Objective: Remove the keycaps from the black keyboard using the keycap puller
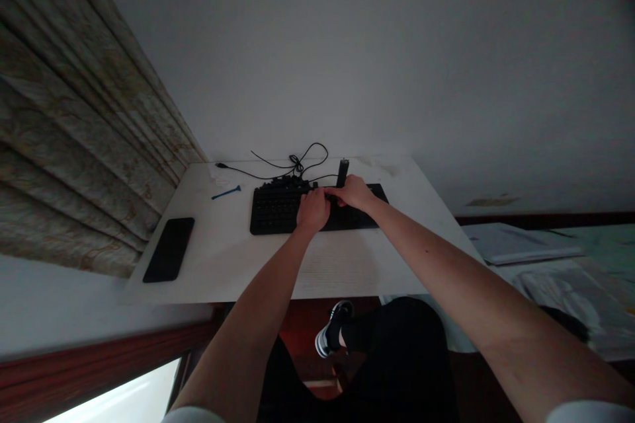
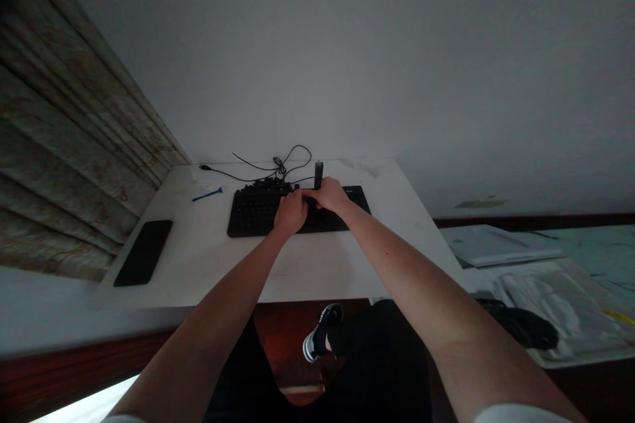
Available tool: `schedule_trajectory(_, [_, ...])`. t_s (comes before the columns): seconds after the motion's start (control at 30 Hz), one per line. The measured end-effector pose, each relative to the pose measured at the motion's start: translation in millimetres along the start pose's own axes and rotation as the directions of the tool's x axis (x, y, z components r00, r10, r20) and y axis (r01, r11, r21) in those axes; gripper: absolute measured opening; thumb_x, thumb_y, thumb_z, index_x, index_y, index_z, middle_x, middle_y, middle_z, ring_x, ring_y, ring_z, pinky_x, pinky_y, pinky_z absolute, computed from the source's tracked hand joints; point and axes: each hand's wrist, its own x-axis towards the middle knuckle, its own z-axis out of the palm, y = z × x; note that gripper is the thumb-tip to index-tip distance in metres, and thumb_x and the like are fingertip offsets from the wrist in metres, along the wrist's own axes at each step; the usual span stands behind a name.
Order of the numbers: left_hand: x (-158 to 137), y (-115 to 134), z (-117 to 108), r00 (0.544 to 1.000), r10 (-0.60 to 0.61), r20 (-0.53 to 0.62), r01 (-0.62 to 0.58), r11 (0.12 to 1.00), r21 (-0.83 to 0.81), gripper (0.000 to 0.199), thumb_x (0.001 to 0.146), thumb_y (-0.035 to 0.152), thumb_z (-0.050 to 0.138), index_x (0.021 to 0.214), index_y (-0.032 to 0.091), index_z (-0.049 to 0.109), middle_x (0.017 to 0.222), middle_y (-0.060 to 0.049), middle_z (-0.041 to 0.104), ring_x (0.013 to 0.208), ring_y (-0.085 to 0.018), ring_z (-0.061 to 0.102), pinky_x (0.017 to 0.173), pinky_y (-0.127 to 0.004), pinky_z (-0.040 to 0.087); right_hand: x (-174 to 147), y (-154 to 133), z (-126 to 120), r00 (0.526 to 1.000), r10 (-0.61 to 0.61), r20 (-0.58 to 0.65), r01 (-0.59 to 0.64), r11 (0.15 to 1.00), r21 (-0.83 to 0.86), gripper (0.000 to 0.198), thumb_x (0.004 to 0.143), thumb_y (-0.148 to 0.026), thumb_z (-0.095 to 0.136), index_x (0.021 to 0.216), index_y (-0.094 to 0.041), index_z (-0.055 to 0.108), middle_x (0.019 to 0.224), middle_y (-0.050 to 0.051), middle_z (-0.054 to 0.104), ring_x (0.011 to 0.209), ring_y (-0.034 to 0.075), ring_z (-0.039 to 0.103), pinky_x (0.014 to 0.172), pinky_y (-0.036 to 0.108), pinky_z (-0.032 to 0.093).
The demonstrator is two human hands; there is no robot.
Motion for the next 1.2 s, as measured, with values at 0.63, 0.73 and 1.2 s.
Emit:
schedule_trajectory(0.63, [-1.6, -1.9, -1.5, 0.999, 0.052, -0.011, -0.052, 0.998, -0.025, 0.03, 0.104, 0.024, 0.033, 0.12, 0.019, 0.059, 0.12, -0.01, 0.069, 0.113, -0.025, 0.06, 0.097, -0.04, 0.041, 9.3, 16.2, -2.8, 0.986, 0.12, 0.118, -0.155, 0.916, 0.369, 0.017, 0.085, -0.023, 0.076, 0.082, -0.008, 0.069, 0.067, 0.009, 0.07, 0.051, 0.014, 0.064, 0.05, 0.025, 0.061])
schedule_trajectory(0.73, [-1.6, -1.6, -2.0, 0.999, 0.05, -0.01, -0.051, 0.998, -0.023, 0.03, 0.104, 0.024, 0.033, 0.119, 0.019, 0.059, 0.121, -0.01, 0.069, 0.113, -0.025, 0.06, 0.097, -0.04, 0.041, 9.4, 16.0, -2.1, 0.985, 0.112, 0.13, -0.153, 0.911, 0.382, 0.016, 0.084, -0.022, 0.076, 0.08, -0.008, 0.069, 0.069, 0.01, 0.071, 0.051, 0.014, 0.064, 0.05, 0.025, 0.061])
schedule_trajectory(1.2, [-2.1, -1.8, 0.8, 0.997, 0.083, 0.0, -0.083, 0.996, 0.03, 0.023, 0.101, 0.031, 0.045, 0.112, 0.022, 0.063, 0.117, -0.009, 0.066, 0.114, -0.026, 0.056, 0.096, -0.041, 0.041, 23.1, 35.0, -0.1, 0.977, -0.048, 0.205, -0.041, 0.911, 0.411, 0.014, 0.079, -0.021, 0.08, 0.079, -0.011, 0.071, 0.069, 0.009, 0.072, 0.055, 0.014, 0.066, 0.054, 0.025, 0.06])
